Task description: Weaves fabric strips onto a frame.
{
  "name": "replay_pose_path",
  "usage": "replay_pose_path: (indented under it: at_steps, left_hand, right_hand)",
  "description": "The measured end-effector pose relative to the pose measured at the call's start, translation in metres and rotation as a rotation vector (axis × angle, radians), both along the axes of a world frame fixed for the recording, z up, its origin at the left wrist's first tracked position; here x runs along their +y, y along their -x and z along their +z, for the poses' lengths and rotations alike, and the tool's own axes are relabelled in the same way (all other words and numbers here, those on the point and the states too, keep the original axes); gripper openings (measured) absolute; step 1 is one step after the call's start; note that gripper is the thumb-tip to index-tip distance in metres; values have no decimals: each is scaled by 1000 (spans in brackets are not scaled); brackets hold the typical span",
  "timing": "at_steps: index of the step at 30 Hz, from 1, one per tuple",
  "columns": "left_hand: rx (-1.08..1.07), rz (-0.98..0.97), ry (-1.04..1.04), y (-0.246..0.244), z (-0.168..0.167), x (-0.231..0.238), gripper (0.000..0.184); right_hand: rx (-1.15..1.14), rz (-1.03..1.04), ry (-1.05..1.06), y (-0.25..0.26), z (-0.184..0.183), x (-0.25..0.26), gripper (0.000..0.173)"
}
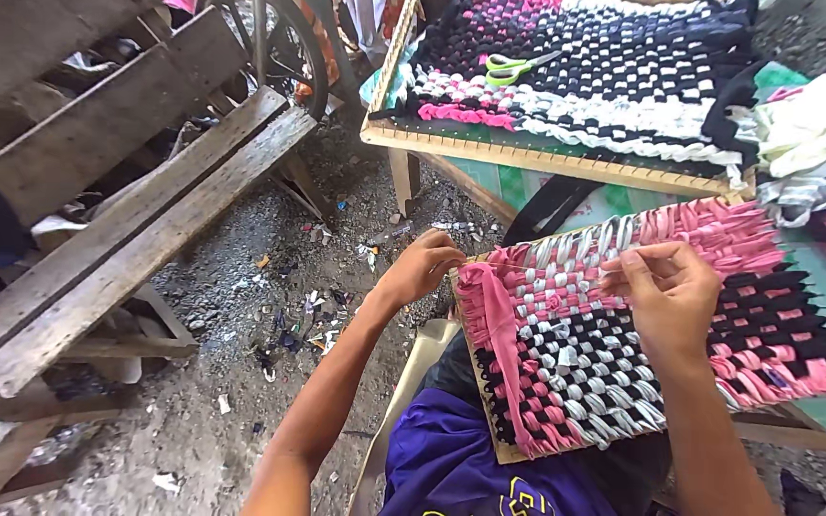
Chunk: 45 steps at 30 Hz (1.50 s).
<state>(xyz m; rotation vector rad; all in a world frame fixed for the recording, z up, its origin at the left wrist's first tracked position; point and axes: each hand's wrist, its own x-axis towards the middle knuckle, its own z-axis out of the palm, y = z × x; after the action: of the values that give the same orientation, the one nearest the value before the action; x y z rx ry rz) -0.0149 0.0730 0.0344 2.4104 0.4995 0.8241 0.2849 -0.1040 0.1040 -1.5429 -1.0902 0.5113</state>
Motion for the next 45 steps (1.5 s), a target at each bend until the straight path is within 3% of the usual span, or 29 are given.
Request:
replay_pose_path:
  at_steps: [11,17,22,26,30,37,45]
  left_hand:
    - [-79,118,55,8,-11,-11,16]
    - [-83,274,446,-4,5,-24,34]
    - [-30,215,540,-12,9,-21,19]
    - [-43,299,630,-15,10,-25,14]
    - [-60,397,614,-17,9,-27,13]
    - [-8,390,546,-15,23,-45,12]
    - [-31,418,441,-17,10,-59,14]
  right_hand:
    - [-2,25,-53,0,12,-20,12]
    - [-7,49,-50,5,18,-15,11]
    - [2,85,-52,8,18,-9,12]
    - [4,75,-63,8,19,-11,11]
    - [-19,61,-78,8,20,-16,12]
    - [-20,67,-64,11,27,-23,11]
    - [-52,90,-78,4,32,-32,12]
